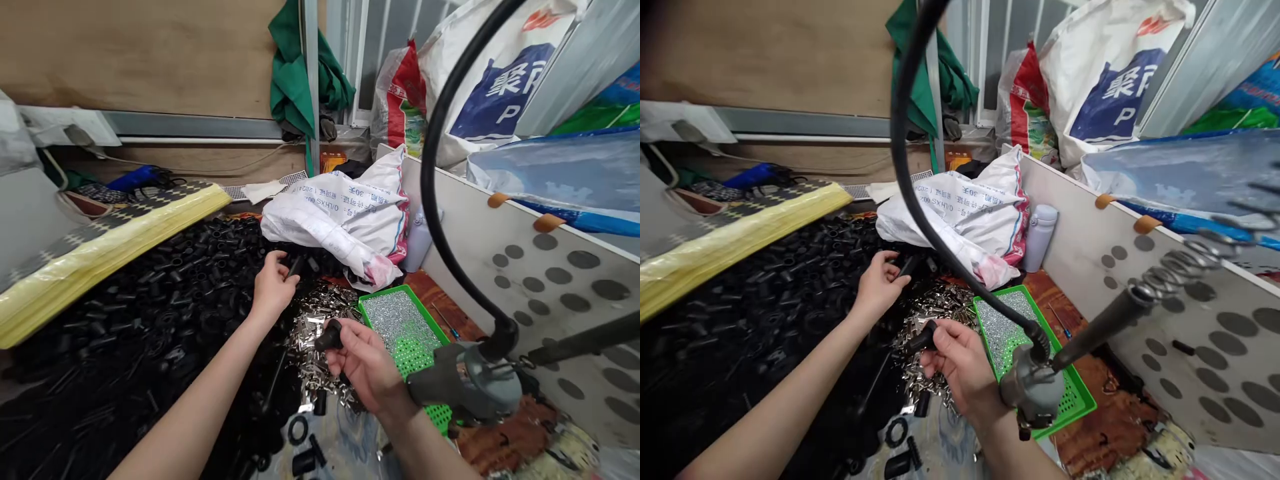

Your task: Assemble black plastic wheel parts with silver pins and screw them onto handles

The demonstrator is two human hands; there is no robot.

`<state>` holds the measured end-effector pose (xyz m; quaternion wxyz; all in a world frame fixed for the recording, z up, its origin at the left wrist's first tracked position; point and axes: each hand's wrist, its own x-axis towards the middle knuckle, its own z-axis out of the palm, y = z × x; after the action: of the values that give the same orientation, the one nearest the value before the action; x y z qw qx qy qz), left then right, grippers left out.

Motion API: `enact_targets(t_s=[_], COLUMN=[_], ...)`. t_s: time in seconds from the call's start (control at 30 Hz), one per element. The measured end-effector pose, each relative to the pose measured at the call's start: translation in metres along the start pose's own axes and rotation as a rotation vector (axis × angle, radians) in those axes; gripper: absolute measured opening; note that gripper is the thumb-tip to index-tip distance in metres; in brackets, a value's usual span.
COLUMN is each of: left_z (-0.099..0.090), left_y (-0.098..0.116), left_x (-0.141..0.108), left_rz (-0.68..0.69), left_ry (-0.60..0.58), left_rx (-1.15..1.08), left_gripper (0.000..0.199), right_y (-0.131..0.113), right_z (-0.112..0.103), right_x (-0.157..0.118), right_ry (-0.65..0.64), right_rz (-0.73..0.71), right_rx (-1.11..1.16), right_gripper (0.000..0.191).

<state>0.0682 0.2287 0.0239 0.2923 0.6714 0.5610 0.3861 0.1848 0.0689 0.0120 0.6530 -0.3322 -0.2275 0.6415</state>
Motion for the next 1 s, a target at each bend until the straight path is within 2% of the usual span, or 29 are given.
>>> enact_targets(t_s=[0.1,0.17,0.23,0.3,0.4,0.47,0.53,0.63,0.77,0.9,1.0], left_z=[-0.026,-0.045,-0.061,-0.073,-0.084,-0.09,-0.095,-0.103,-0.108,-0.109,-0.11], left_y=[0.004,0.007,0.008,0.005,-0.006,-0.014,-0.021,-0.03,-0.039,-0.04,-0.039], left_x=[-0.034,-0.062,-0.09,-0.118,-0.156,-0.177,-0.195,-0.216,-0.232,-0.236,-0.235], left_rz=[-0.118,-0.178,-0.232,-0.34,-0.425,-0.512,-0.593,-0.64,-0.647,-0.617,-0.609], left_ry=[-0.005,-0.017,0.003,0.105,0.217,0.225,0.205,0.189,0.155,0.208,0.234], left_rx=[-0.24,-0.359,-0.465,-0.693,-0.733,-0.766,-0.811,-0.814,-0.783,-0.736,-0.714], left_gripper=[0.045,0.042,0.041,0.041,0.042,0.051,0.068,0.083,0.073,0.079,0.082], right_y=[0.005,0.007,0.01,0.012,0.017,0.02,0.022,0.022,0.02,0.022,0.025], right_z=[0.0,0.001,0.002,0.003,0.006,0.008,0.011,0.013,0.013,0.009,0.007], right_x=[-0.003,-0.007,-0.012,-0.017,-0.024,-0.026,-0.029,-0.034,-0.04,-0.04,-0.039], right_ry=[-0.021,-0.02,-0.002,-0.022,-0.128,-0.171,-0.19,-0.275,-0.41,-0.456,-0.441], right_rz=[-0.01,-0.077,-0.233,-0.471,-0.778,-0.847,-0.851,-0.884,-1.007,-1.137,-1.204], right_rx=[-0.045,-0.188,-0.462,-0.788,-1.122,-1.201,-1.211,-1.143,-1.108,-1.23,-1.256], right_gripper=[0.033,0.032,0.033,0.034,0.035,0.035,0.034,0.036,0.043,0.047,0.05])
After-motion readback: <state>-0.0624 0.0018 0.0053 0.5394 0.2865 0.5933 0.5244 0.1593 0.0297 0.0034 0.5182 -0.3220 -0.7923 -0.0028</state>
